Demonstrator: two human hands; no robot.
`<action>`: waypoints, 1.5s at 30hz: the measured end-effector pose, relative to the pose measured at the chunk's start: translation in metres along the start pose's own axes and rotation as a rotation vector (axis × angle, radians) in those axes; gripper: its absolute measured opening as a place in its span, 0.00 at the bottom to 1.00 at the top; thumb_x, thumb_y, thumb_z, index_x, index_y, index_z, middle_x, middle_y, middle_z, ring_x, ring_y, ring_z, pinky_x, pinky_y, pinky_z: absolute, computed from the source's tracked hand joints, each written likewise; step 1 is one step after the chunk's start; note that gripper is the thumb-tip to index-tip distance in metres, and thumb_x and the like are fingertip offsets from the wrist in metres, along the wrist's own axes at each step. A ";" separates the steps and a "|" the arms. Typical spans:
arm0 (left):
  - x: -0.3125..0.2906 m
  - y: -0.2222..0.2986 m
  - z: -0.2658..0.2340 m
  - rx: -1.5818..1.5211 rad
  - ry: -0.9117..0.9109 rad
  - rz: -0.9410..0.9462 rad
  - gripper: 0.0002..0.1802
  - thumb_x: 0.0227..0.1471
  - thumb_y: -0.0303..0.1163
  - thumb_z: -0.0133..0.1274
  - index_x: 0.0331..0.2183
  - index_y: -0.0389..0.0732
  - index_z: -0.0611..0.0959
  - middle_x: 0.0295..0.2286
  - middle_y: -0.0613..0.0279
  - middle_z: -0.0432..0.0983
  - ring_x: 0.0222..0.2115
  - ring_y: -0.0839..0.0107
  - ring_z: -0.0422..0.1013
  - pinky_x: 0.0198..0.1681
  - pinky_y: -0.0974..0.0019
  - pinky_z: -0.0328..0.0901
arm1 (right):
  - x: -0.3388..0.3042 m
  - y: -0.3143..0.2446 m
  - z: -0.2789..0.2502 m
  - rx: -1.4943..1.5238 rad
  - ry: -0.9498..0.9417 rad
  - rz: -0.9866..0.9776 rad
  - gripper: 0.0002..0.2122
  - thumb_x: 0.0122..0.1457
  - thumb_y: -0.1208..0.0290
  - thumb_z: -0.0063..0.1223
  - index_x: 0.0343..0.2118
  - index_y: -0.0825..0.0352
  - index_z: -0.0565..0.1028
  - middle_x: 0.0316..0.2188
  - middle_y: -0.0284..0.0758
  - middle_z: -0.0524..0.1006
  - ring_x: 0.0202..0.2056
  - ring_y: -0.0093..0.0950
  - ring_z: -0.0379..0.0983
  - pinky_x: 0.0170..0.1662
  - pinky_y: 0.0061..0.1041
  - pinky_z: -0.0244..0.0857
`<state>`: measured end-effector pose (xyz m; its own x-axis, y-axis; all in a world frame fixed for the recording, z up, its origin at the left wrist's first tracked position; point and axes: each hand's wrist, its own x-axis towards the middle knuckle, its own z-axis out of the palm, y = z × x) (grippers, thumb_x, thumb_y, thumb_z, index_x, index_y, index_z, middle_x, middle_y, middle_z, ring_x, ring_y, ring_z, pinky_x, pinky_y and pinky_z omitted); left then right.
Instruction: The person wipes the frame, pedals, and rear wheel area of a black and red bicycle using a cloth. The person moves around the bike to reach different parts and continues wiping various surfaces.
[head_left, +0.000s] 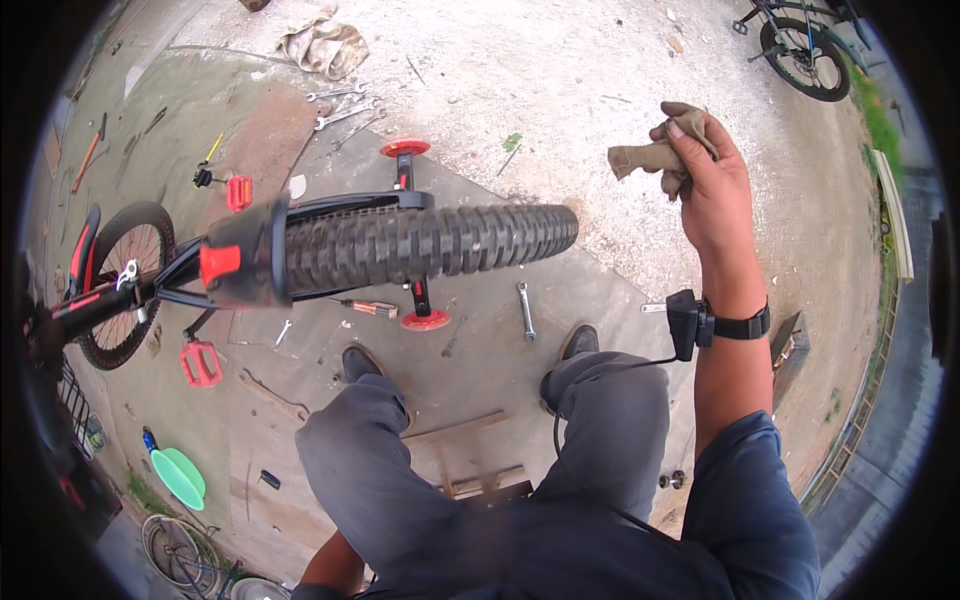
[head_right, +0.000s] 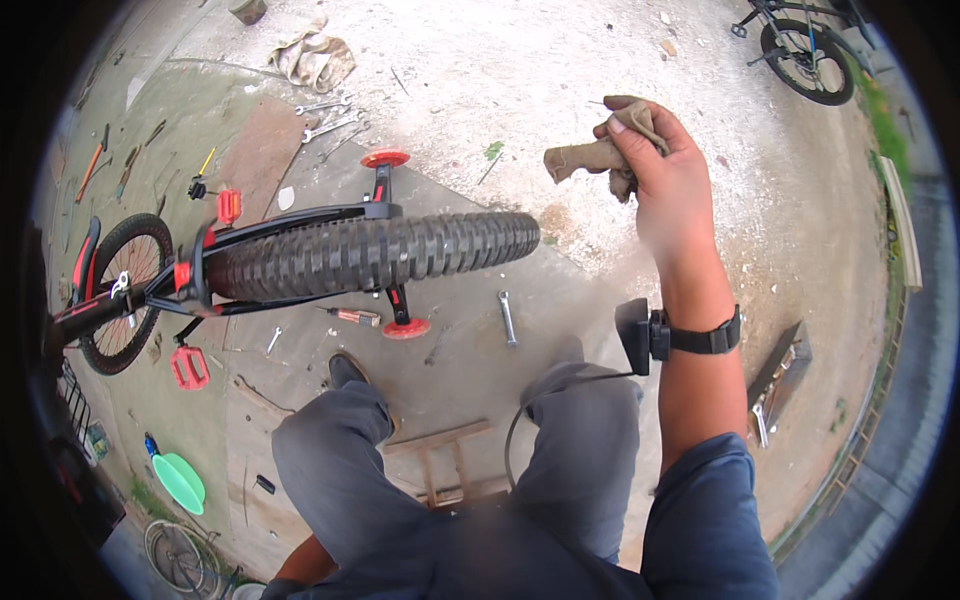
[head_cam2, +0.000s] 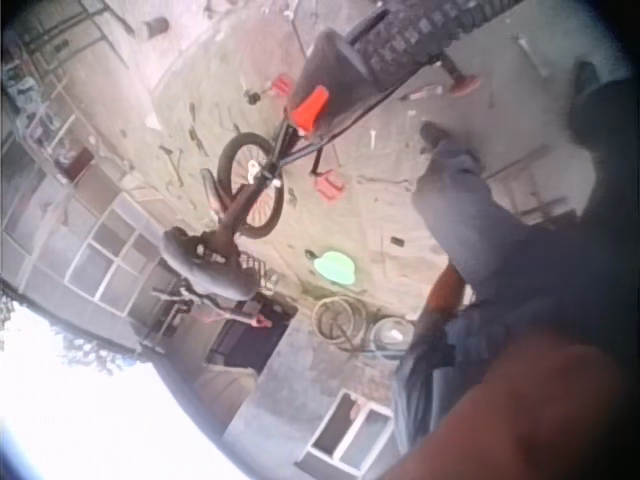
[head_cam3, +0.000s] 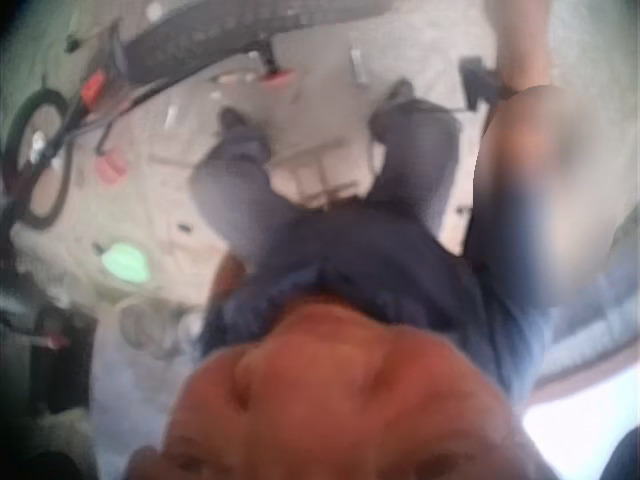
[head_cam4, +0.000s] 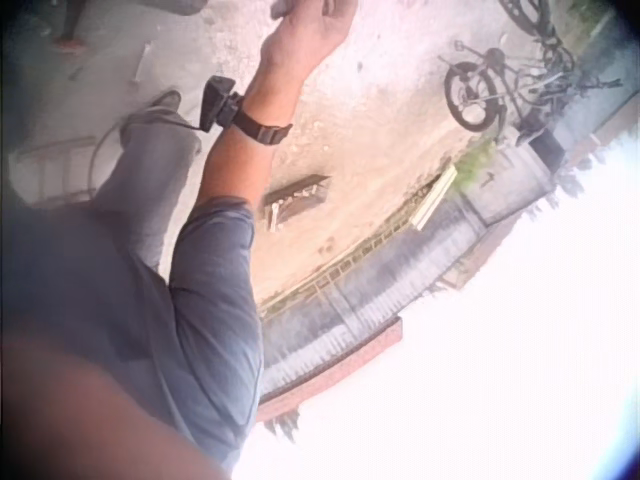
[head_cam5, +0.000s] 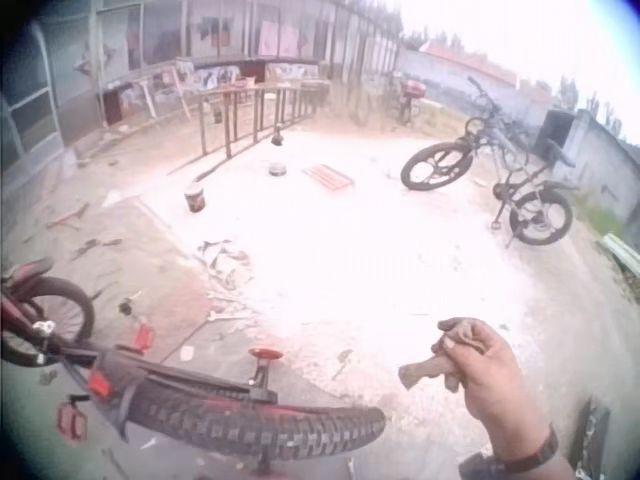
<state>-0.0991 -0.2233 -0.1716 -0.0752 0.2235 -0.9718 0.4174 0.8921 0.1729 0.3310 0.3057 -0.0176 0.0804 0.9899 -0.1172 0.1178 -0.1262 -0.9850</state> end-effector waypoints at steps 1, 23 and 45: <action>-0.004 0.006 0.004 0.028 -0.008 -0.014 0.21 0.59 0.40 0.57 0.48 0.35 0.82 0.44 0.49 0.82 0.46 0.53 0.78 0.51 0.54 0.71 | 0.004 -0.002 -0.002 -0.006 -0.008 0.026 0.16 0.68 0.69 0.53 0.55 0.71 0.74 0.38 0.35 0.80 0.31 0.17 0.75 0.26 0.14 0.61; -0.340 0.133 0.015 0.887 -0.360 -0.238 0.23 0.54 0.51 0.52 0.38 0.43 0.88 0.39 0.45 0.83 0.45 0.47 0.79 0.48 0.48 0.72 | -0.022 -0.133 -0.254 0.070 -0.043 0.550 0.14 0.67 0.72 0.56 0.53 0.68 0.75 0.35 0.33 0.81 0.27 0.16 0.73 0.24 0.16 0.62; -0.320 0.473 0.166 -0.402 -0.274 -0.314 0.28 0.62 0.50 0.47 0.53 0.40 0.81 0.49 0.41 0.79 0.53 0.51 0.74 0.54 0.51 0.68 | 0.346 -0.251 -0.155 -0.266 -0.608 0.677 0.14 0.65 0.72 0.56 0.52 0.68 0.76 0.33 0.33 0.80 0.26 0.17 0.72 0.23 0.18 0.61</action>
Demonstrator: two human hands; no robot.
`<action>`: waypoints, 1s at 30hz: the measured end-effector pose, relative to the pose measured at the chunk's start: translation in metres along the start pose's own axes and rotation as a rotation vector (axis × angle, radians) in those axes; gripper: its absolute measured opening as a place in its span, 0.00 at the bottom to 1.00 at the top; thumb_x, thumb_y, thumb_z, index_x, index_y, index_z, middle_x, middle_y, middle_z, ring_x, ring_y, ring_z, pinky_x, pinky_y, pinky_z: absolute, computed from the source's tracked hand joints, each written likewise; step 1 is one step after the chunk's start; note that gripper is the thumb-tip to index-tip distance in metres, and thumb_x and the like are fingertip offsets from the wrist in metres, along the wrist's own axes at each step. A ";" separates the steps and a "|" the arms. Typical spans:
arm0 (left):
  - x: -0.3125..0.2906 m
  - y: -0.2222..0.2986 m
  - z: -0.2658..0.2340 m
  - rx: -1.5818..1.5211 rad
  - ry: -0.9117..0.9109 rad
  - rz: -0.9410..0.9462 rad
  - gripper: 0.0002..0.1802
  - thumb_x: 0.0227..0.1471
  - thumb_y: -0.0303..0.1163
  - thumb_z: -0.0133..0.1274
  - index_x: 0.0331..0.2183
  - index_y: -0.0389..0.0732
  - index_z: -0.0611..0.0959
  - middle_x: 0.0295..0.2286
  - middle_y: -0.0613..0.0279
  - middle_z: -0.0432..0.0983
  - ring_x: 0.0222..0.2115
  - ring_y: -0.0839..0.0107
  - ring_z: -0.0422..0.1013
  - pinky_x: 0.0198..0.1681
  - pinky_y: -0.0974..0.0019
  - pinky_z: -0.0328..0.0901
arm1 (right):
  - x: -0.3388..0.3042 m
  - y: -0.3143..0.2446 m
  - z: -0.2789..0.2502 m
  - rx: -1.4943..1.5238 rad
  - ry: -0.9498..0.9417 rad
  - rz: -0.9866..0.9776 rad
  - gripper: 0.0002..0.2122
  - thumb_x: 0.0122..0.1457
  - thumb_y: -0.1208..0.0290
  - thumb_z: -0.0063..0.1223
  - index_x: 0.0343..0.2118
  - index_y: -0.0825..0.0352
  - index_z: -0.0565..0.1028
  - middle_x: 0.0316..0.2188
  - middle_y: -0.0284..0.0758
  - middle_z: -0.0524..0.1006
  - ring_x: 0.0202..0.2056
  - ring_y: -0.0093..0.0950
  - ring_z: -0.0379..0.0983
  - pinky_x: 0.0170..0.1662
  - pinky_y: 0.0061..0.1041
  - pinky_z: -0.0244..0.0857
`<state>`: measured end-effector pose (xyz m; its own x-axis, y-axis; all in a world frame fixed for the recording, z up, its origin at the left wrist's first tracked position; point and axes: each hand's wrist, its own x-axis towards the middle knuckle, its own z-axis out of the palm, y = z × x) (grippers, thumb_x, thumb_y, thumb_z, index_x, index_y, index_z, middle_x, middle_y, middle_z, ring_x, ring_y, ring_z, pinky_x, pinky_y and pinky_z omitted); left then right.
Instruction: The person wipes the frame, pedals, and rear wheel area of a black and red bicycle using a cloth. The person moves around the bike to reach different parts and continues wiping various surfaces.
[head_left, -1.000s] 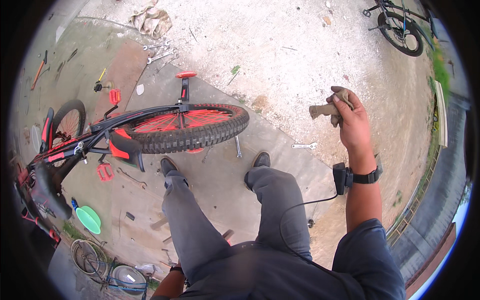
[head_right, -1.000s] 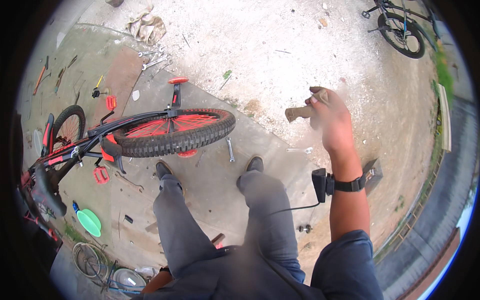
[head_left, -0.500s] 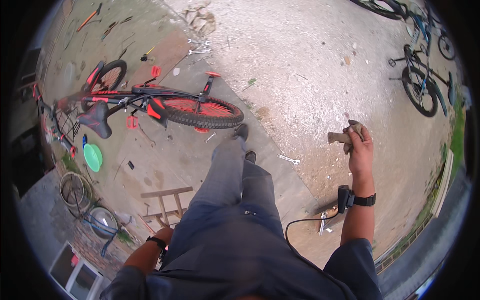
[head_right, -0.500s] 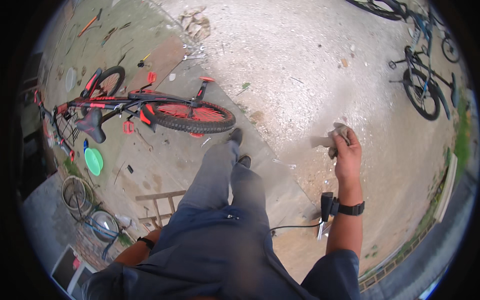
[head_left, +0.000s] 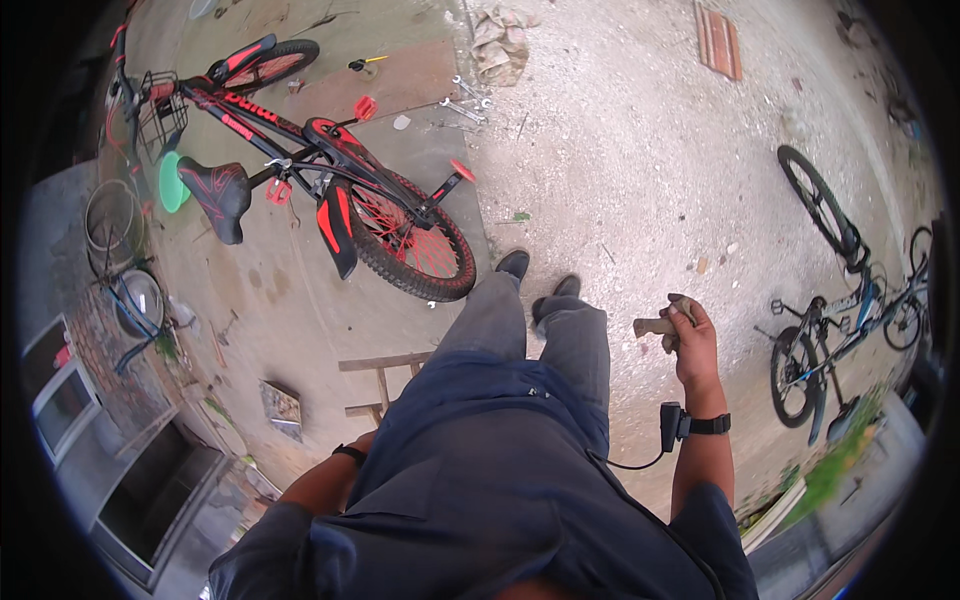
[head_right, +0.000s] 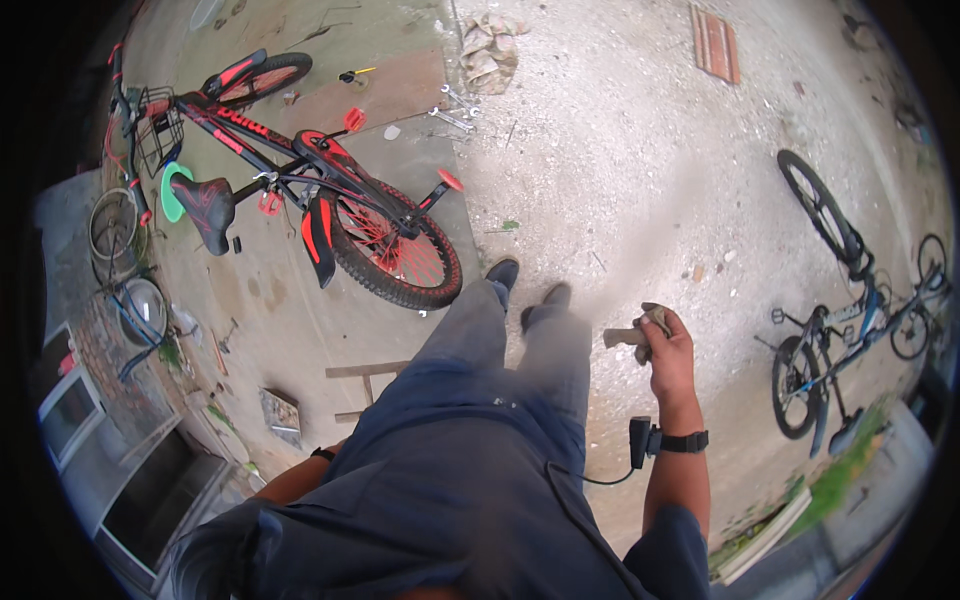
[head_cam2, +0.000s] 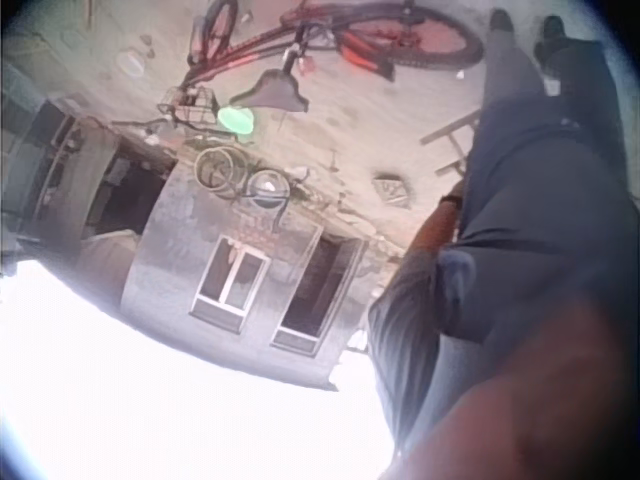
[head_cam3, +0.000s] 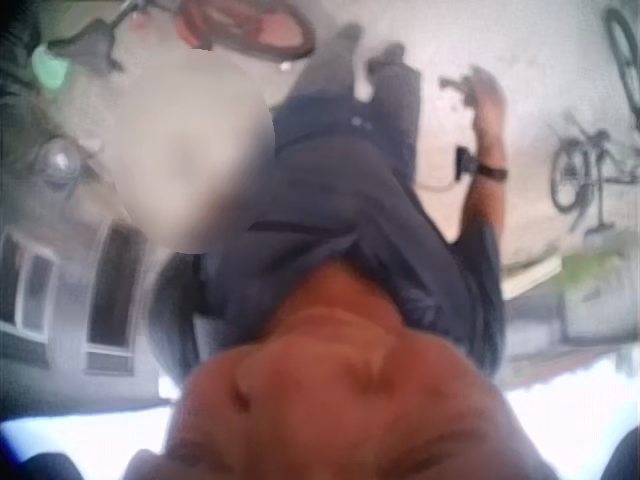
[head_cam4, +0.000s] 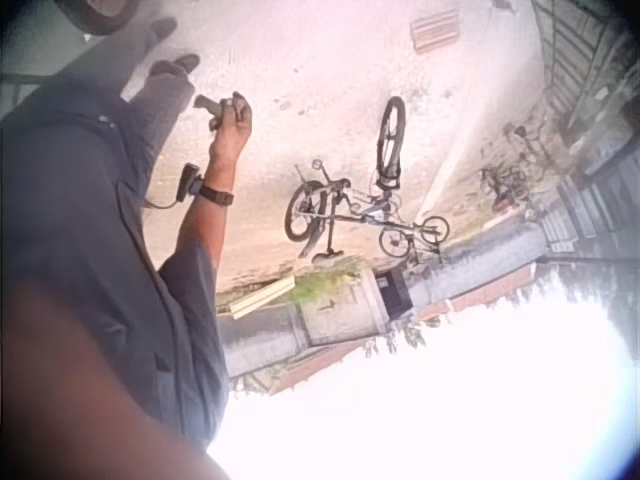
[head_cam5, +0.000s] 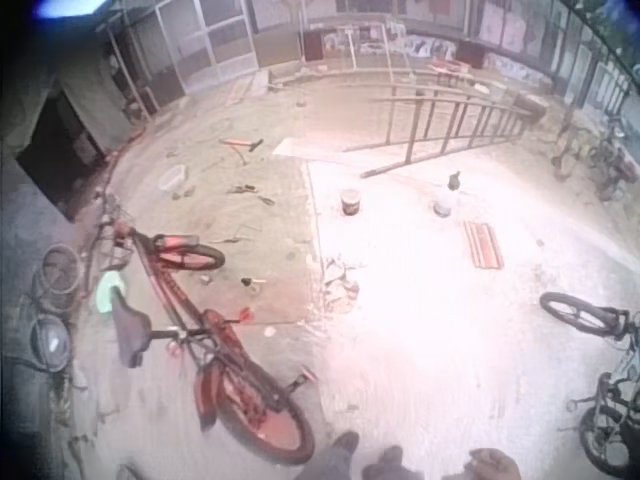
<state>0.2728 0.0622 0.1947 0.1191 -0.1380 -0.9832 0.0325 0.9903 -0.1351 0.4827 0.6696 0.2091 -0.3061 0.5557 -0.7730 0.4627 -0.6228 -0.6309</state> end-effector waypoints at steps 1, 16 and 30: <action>-0.004 0.013 0.016 -0.047 -0.003 0.006 0.28 0.62 0.50 0.47 0.53 0.40 0.81 0.49 0.41 0.79 0.53 0.51 0.74 0.54 0.51 0.68 | 0.013 -0.014 -0.002 -0.021 -0.049 0.023 0.14 0.65 0.72 0.57 0.52 0.69 0.76 0.33 0.33 0.80 0.26 0.18 0.72 0.23 0.18 0.61; -0.018 0.273 0.234 -0.788 -0.105 0.124 0.27 0.62 0.49 0.48 0.52 0.39 0.81 0.49 0.42 0.80 0.52 0.53 0.75 0.53 0.53 0.69 | 0.245 -0.330 0.153 -0.690 -0.554 -0.201 0.15 0.65 0.69 0.57 0.53 0.69 0.76 0.35 0.31 0.80 0.27 0.17 0.72 0.24 0.18 0.60; 0.073 0.529 0.132 -1.338 -0.321 0.326 0.26 0.63 0.48 0.48 0.52 0.38 0.81 0.48 0.43 0.80 0.51 0.55 0.76 0.52 0.54 0.69 | 0.308 -0.249 0.450 -1.287 -1.097 0.015 0.14 0.66 0.71 0.59 0.53 0.66 0.77 0.37 0.26 0.79 0.38 0.16 0.74 0.41 0.18 0.69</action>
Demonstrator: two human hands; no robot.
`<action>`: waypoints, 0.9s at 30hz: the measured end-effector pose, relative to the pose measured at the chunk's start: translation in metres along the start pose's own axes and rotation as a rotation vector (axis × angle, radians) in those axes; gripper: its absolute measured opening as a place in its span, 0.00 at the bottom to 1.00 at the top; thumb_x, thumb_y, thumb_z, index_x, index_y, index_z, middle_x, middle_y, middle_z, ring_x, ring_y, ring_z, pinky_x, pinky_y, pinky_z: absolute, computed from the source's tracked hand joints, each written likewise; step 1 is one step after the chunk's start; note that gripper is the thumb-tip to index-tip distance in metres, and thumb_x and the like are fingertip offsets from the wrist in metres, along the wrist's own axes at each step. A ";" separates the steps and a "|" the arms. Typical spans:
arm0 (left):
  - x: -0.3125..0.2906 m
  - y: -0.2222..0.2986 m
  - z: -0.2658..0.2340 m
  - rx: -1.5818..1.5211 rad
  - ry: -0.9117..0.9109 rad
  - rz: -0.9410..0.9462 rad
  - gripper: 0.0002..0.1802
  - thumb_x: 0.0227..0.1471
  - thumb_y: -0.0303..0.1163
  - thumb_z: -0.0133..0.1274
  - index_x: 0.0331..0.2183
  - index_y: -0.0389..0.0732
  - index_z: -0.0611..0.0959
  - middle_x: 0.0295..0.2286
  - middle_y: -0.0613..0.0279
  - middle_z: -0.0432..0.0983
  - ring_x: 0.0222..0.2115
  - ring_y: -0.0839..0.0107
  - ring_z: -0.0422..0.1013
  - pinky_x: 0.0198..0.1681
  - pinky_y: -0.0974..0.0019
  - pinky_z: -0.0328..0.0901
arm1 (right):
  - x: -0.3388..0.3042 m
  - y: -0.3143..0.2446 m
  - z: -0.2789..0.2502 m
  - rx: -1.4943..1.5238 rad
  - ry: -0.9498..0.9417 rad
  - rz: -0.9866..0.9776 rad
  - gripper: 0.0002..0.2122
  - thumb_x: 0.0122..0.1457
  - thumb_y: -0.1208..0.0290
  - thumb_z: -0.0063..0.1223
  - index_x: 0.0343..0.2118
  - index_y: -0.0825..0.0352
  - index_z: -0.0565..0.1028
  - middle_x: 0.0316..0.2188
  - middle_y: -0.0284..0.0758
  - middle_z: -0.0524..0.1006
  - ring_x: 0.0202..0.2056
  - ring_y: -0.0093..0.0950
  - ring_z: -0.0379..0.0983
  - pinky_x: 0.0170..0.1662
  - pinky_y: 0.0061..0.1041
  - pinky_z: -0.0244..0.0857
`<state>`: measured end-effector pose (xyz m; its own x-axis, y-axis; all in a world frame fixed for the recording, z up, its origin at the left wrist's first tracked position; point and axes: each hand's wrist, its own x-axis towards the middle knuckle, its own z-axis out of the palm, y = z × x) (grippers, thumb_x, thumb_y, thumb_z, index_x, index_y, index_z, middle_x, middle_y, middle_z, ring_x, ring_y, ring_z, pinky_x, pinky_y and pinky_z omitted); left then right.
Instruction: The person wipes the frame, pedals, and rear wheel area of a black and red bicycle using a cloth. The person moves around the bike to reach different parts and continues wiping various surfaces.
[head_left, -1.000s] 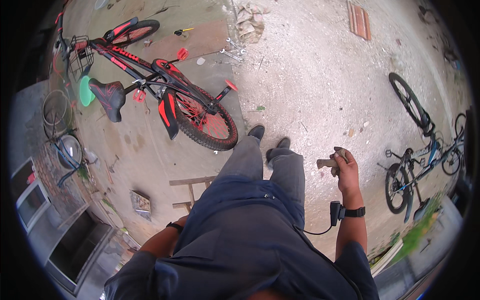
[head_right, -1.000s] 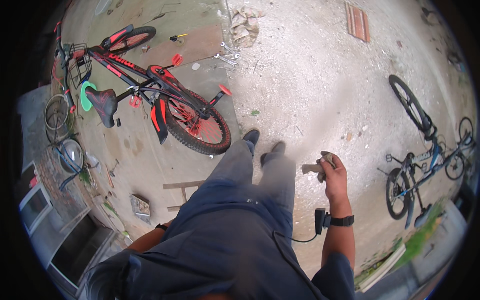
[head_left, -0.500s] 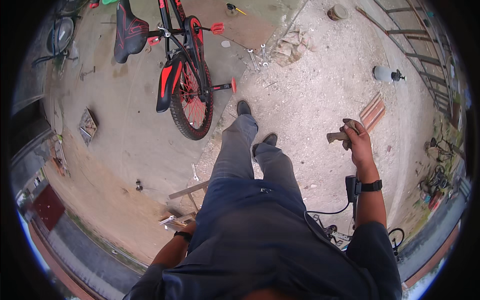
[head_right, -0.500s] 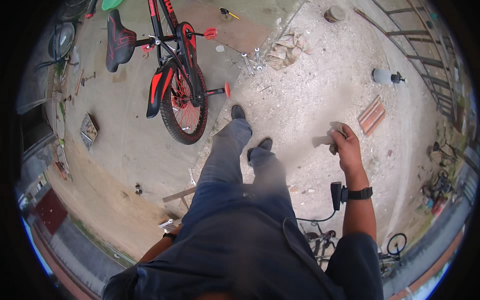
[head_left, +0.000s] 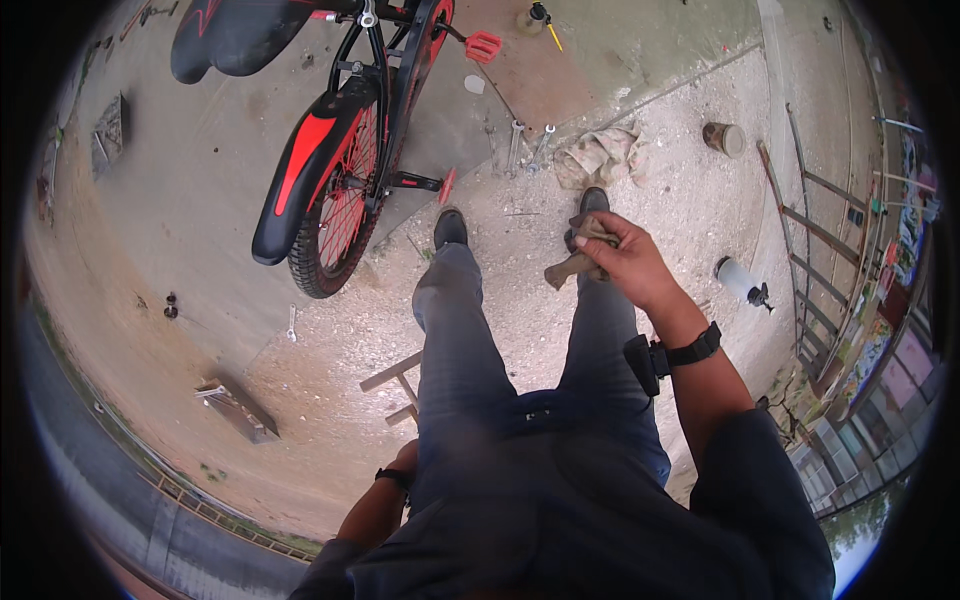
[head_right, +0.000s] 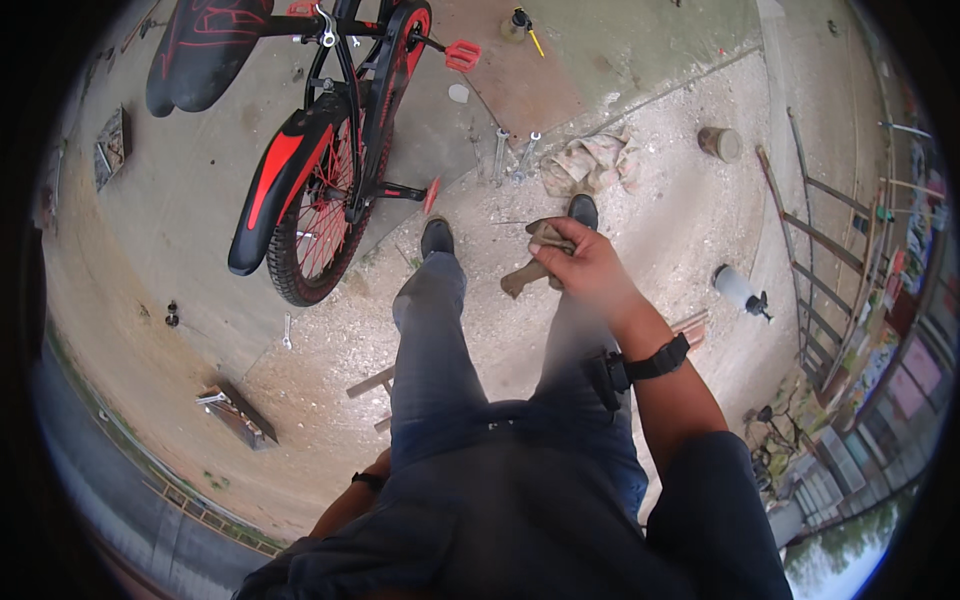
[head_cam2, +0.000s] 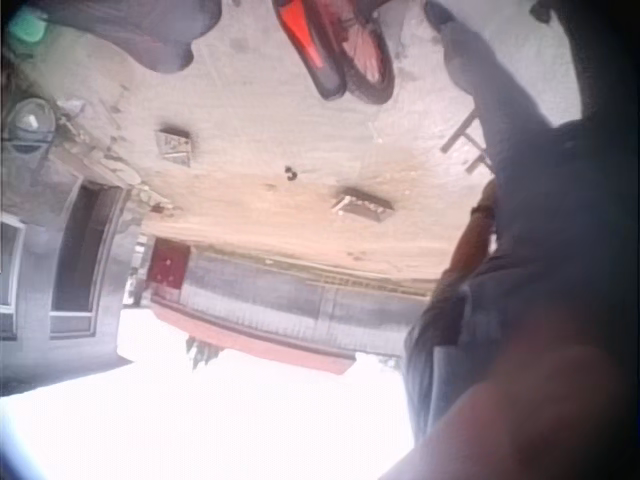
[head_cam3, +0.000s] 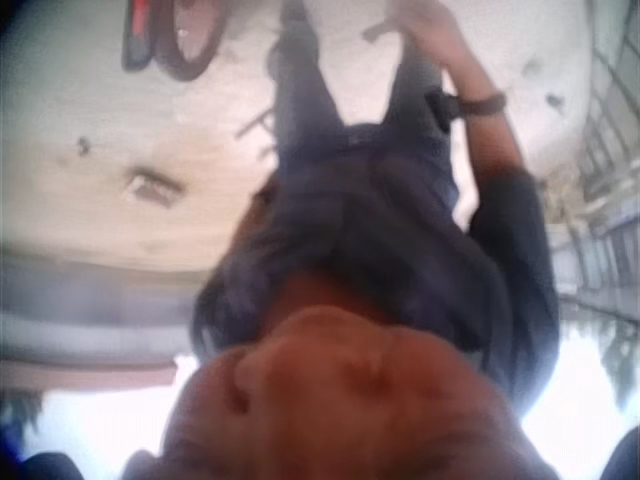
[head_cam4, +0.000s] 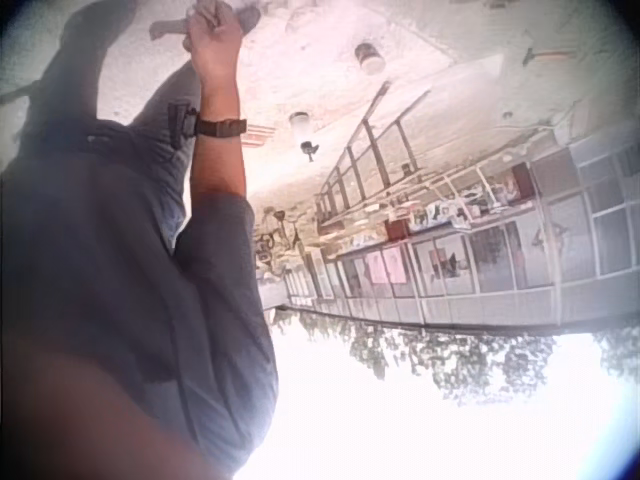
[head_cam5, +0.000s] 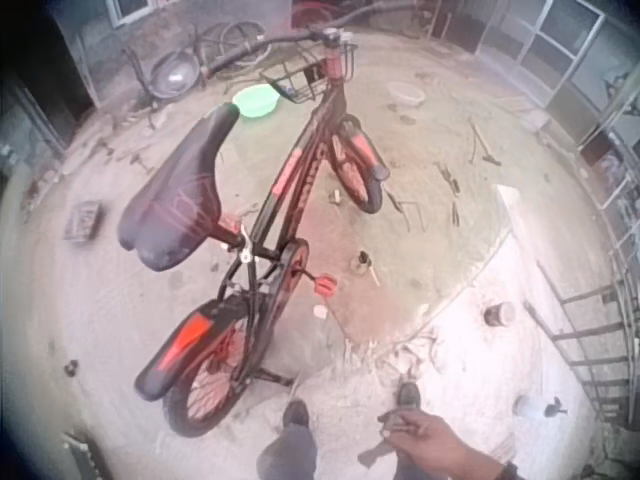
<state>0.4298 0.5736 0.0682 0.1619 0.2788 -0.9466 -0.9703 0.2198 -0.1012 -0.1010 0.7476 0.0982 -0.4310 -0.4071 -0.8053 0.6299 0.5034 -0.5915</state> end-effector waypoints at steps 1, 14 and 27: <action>0.015 0.018 0.011 -0.051 -0.010 0.011 0.26 0.63 0.48 0.48 0.52 0.38 0.81 0.48 0.43 0.80 0.51 0.55 0.76 0.52 0.54 0.69 | 0.017 0.003 -0.001 -0.076 -0.039 -0.012 0.14 0.66 0.70 0.59 0.53 0.66 0.77 0.36 0.25 0.78 0.38 0.15 0.73 0.40 0.18 0.69; 0.203 0.226 0.087 -0.654 0.070 0.171 0.26 0.63 0.47 0.48 0.51 0.37 0.81 0.47 0.43 0.81 0.50 0.56 0.76 0.52 0.55 0.70 | 0.183 0.064 -0.092 -0.202 -0.176 0.114 0.20 0.66 0.60 0.60 0.53 0.69 0.76 0.36 0.29 0.80 0.34 0.18 0.74 0.37 0.20 0.69; 0.272 0.269 0.031 -0.930 0.218 0.271 0.25 0.63 0.46 0.48 0.51 0.36 0.81 0.47 0.44 0.81 0.49 0.58 0.77 0.51 0.56 0.70 | 0.265 0.126 -0.095 -0.379 -0.177 0.057 0.33 0.63 0.52 0.61 0.59 0.78 0.69 0.50 0.50 0.78 0.51 0.37 0.75 0.54 0.31 0.68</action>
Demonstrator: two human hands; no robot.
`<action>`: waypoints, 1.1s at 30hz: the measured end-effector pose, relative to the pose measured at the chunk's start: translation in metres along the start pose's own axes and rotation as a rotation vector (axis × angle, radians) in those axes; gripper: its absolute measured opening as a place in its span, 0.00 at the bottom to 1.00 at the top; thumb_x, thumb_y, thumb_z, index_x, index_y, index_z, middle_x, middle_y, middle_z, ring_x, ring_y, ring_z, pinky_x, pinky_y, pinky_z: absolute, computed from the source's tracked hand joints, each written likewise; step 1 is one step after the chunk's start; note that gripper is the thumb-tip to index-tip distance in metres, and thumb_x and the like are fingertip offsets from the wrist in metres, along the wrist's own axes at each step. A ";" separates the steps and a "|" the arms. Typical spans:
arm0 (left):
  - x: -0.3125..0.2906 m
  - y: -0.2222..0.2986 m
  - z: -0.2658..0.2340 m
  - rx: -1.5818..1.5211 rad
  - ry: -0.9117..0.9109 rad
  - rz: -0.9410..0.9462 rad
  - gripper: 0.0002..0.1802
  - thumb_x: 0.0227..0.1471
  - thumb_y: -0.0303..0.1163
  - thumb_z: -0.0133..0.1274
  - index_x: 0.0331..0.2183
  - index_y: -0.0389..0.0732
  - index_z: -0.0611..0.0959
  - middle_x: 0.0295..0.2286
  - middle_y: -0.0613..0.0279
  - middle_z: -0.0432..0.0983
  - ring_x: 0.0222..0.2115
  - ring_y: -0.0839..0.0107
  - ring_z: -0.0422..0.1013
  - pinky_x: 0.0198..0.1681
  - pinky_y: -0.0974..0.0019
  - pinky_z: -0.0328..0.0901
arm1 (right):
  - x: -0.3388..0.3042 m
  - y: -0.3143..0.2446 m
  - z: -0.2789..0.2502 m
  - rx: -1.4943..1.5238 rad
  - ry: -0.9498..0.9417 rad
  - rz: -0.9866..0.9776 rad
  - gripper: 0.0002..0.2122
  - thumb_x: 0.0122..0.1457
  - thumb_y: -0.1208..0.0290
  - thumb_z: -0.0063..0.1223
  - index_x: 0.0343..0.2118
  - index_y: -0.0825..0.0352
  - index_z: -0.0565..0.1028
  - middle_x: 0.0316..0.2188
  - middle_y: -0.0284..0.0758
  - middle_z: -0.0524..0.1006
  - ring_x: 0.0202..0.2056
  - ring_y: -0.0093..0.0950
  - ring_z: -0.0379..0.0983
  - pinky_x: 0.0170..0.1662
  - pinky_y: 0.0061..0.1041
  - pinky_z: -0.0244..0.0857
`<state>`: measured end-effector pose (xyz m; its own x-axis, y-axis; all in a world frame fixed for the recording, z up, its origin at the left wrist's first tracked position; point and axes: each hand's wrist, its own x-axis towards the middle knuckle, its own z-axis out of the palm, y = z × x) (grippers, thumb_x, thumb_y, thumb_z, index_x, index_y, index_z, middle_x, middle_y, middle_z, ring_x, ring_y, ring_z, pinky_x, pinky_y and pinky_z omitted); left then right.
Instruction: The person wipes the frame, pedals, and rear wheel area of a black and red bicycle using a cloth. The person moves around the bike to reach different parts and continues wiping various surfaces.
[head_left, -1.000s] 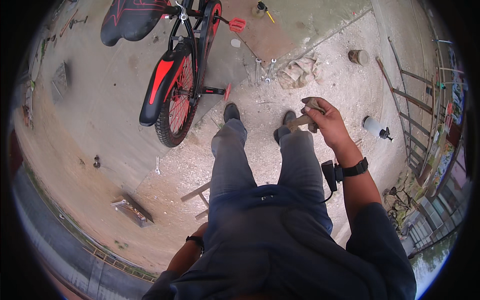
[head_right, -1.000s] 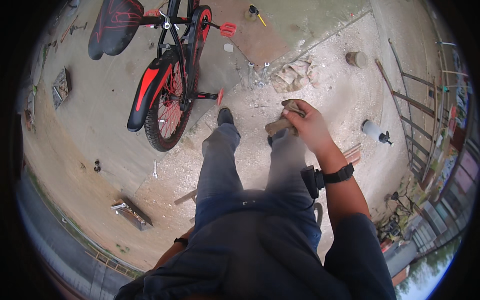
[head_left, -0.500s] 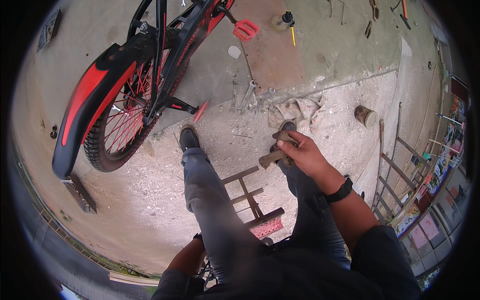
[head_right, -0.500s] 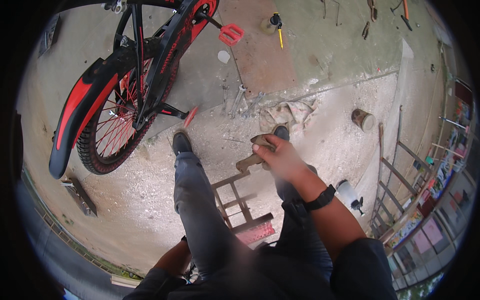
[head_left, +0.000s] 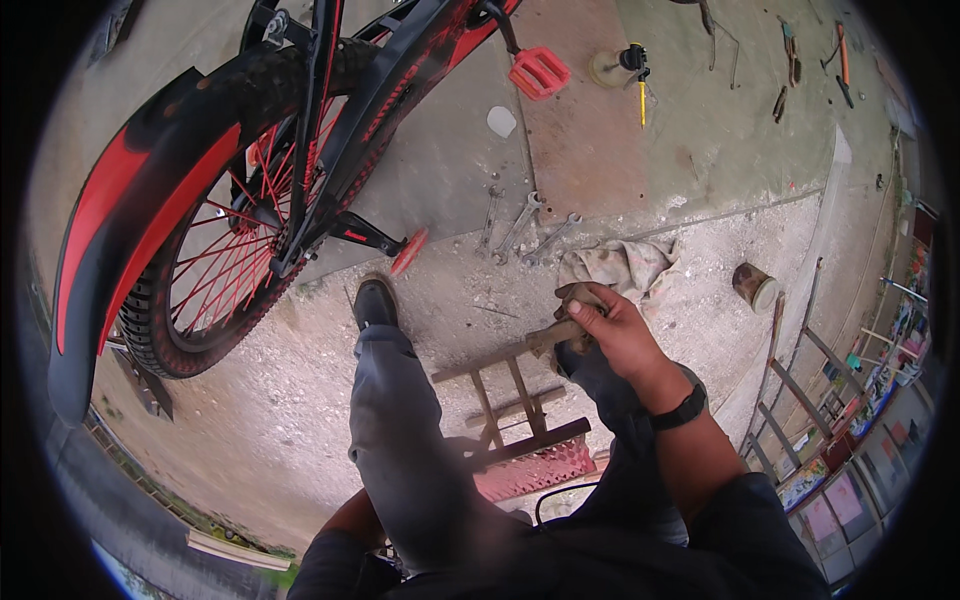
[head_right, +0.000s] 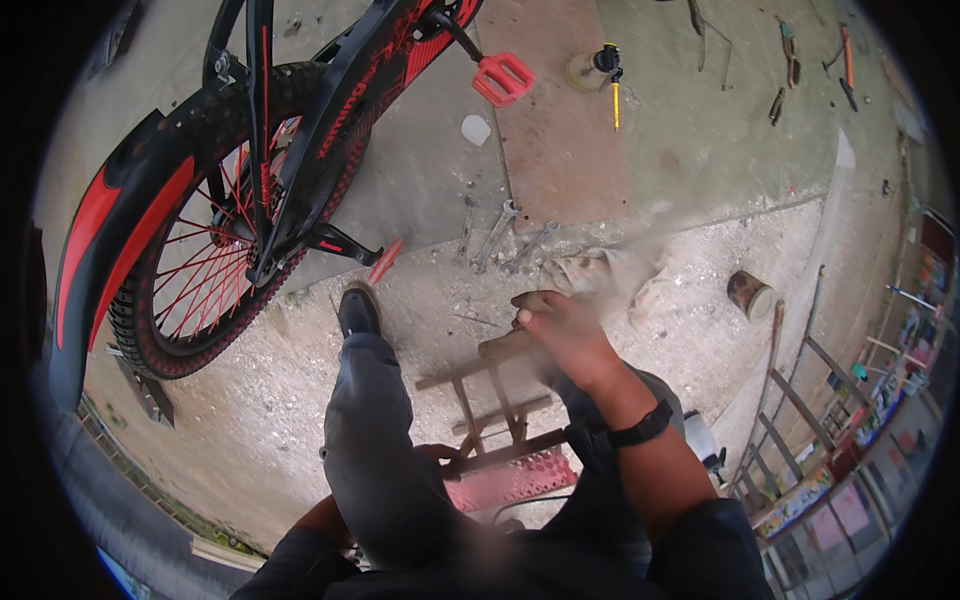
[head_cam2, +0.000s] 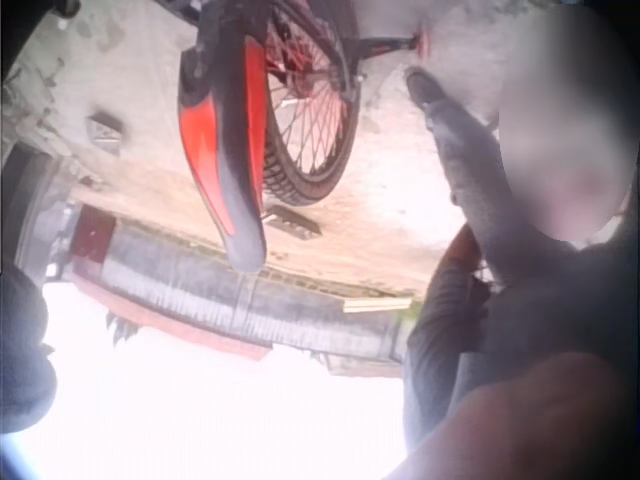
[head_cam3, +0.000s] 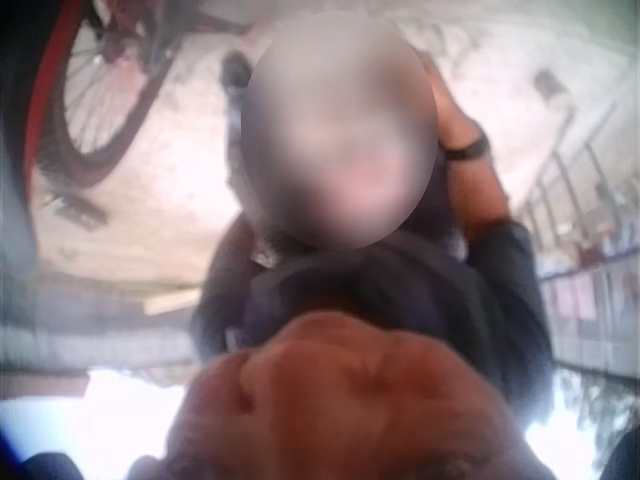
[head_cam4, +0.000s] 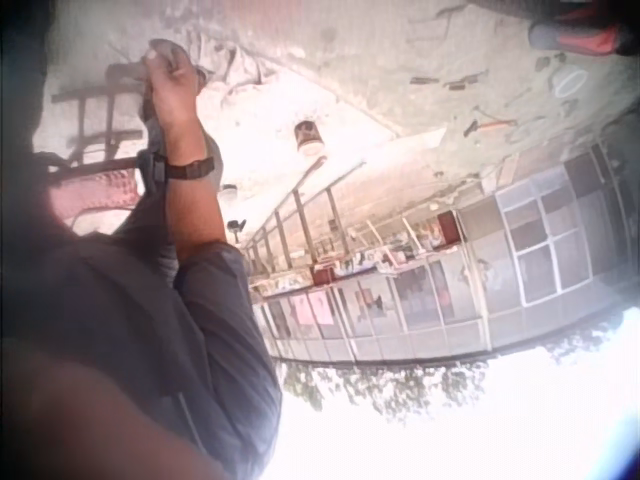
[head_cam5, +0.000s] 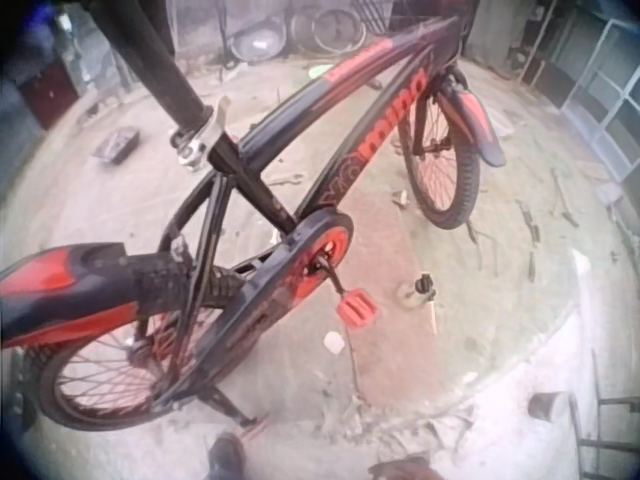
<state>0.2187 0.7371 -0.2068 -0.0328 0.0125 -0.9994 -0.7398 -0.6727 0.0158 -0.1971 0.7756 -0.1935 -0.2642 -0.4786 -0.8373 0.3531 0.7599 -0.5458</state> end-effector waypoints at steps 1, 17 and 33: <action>0.003 0.003 -0.004 -0.013 0.012 0.011 0.25 0.63 0.46 0.48 0.51 0.36 0.81 0.46 0.44 0.81 0.48 0.58 0.77 0.51 0.56 0.70 | 0.004 -0.002 0.002 -0.014 -0.007 -0.023 0.30 0.64 0.54 0.60 0.58 0.76 0.70 0.48 0.47 0.78 0.50 0.34 0.75 0.53 0.29 0.68; 0.002 0.032 -0.151 -0.534 0.273 0.508 0.24 0.64 0.44 0.48 0.50 0.35 0.81 0.46 0.45 0.82 0.47 0.60 0.78 0.50 0.58 0.70 | 0.077 -0.106 -0.003 0.139 -0.199 -0.362 0.16 0.69 0.59 0.54 0.38 0.71 0.80 0.32 0.33 0.82 0.36 0.24 0.79 0.44 0.25 0.71; -0.158 0.208 -0.191 0.543 0.733 1.178 0.17 0.59 0.30 0.57 0.47 0.30 0.82 0.40 0.46 0.83 0.41 0.62 0.80 0.46 0.61 0.73 | -0.030 -0.104 0.009 0.172 -0.096 -0.627 0.13 0.65 0.70 0.53 0.48 0.73 0.78 0.41 0.37 0.81 0.40 0.28 0.80 0.45 0.28 0.74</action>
<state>0.1988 0.4541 -0.0515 -0.5595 -0.8056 -0.1949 -0.6888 0.3210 0.6500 -0.2176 0.7068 -0.1114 -0.3878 -0.8514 -0.3531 0.2986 0.2464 -0.9220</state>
